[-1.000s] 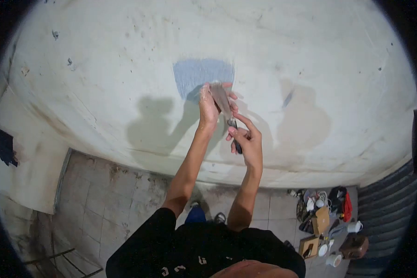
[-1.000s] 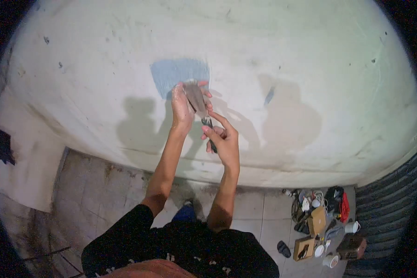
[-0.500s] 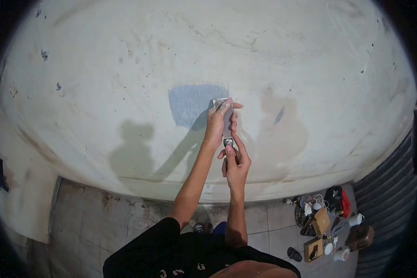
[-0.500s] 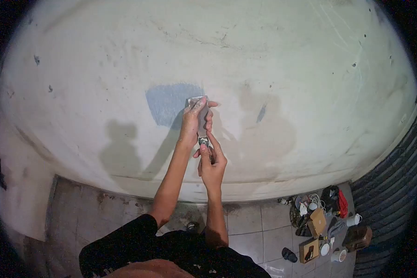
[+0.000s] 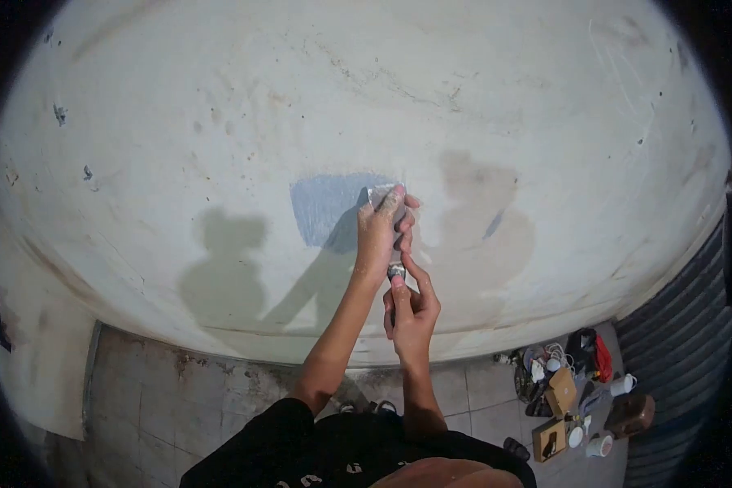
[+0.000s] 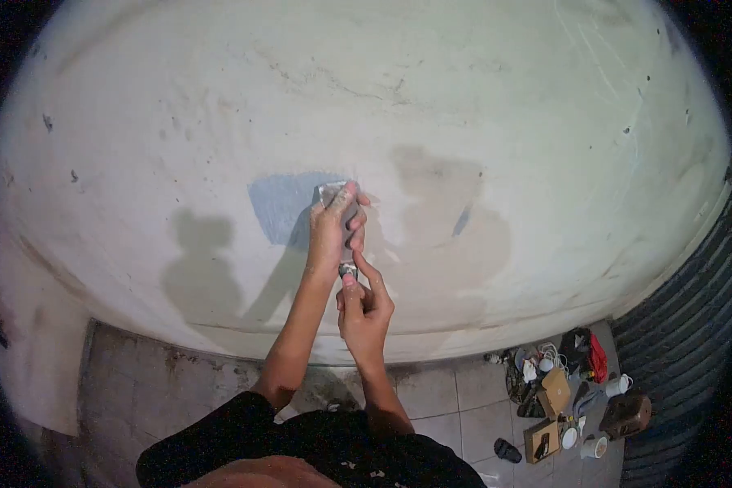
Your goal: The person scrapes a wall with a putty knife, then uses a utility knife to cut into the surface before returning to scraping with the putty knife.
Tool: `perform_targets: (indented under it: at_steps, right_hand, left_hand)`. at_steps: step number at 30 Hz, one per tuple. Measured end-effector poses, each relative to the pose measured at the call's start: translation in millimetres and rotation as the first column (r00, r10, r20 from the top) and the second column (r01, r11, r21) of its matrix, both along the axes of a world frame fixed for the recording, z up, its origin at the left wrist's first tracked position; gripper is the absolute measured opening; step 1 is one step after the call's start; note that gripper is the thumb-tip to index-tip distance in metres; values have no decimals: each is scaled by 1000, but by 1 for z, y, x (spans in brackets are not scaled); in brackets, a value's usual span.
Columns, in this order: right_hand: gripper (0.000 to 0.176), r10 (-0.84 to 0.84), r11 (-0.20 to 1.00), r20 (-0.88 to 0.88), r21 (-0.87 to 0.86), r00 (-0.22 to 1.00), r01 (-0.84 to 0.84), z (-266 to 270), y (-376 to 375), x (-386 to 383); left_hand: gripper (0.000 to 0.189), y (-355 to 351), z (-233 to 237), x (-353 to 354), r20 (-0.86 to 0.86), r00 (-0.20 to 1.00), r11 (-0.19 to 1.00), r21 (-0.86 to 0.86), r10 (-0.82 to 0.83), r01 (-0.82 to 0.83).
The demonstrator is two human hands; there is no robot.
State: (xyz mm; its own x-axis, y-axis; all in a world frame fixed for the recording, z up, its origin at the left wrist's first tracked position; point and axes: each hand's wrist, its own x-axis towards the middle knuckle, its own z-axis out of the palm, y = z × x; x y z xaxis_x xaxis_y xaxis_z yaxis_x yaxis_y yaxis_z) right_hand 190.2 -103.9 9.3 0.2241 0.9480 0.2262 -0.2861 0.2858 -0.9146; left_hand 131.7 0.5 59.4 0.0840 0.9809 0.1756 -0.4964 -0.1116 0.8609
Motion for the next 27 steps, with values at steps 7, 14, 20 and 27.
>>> perform_targets:
  at_steps: [7, 14, 20, 27]
  right_hand:
    - [35, -9, 996, 25, 94, 1000, 6, 0, 8, -1]
    - [39, 37, 998, 53, 39, 998, -39, 4, 1, 7]
    - [36, 52, 996, 114, 66, 992, -60, -7, 4, 11]
    - [37, 124, 992, 62, -14, 990, -123, 9, -2, 15]
  left_hand:
    - [38, 3, 16, -1, 9, 1000, 1000, -10, -10, 10]
    - [37, -1, 10, 1, 64, 998, 997, -74, 11, -6]
    - [37, 0, 2, 4, 102, 995, 998, -69, 15, -8]
    - [38, -1, 2, 3, 79, 997, 994, -106, 3, 5]
